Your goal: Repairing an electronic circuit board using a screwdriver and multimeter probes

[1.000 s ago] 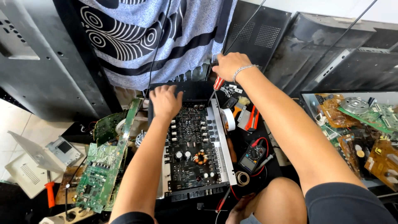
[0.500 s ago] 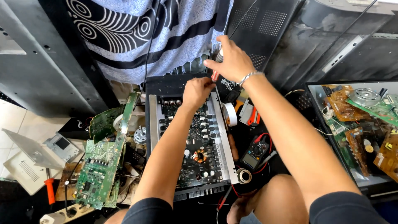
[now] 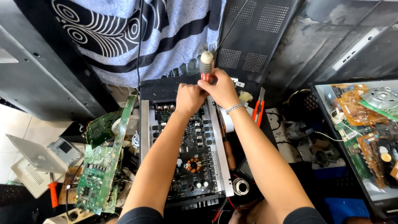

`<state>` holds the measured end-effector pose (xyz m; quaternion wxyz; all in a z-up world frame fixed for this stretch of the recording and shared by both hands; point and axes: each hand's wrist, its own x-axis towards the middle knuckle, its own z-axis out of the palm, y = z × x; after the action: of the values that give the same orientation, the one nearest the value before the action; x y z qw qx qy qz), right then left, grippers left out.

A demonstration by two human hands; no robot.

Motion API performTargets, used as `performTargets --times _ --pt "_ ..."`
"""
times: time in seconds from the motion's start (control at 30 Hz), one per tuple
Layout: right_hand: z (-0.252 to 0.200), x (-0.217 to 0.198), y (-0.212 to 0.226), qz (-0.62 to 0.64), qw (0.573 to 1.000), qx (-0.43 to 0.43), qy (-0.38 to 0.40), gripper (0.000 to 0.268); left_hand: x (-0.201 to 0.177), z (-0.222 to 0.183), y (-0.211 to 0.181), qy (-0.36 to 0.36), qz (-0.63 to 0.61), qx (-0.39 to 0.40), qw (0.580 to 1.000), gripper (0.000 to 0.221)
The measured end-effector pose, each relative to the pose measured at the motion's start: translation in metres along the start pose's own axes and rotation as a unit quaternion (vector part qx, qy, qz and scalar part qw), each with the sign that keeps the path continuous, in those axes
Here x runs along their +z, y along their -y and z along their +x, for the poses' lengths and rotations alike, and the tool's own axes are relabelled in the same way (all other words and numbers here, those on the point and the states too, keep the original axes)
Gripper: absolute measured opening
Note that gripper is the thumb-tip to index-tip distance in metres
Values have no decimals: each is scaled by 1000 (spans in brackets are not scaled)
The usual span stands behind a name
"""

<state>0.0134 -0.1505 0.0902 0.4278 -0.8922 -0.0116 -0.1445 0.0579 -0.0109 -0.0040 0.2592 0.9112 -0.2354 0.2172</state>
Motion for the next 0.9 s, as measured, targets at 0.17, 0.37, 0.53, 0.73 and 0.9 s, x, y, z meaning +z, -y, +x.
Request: performTargets --times 0.17,0.37,0.53,0.73,0.9 --pt "-9 8 -1 4 1000 29 3 45 17 1 -5 -33 134 45 989 17" --pt "-14 16 -10 -43 995 85 11 43 18 -11 5 39 48 16 998 29" --pt "-8 21 -9 -76 995 64 16 38 10 -21 12 -46 57 51 996 15" --pt "-10 26 -5 -78 996 -1 42 31 0 -21 0 -129 78 24 988 18" --pt "-8 19 -24 -135 988 9 69 41 -8 -29 -15 -96 44 29 994 17"
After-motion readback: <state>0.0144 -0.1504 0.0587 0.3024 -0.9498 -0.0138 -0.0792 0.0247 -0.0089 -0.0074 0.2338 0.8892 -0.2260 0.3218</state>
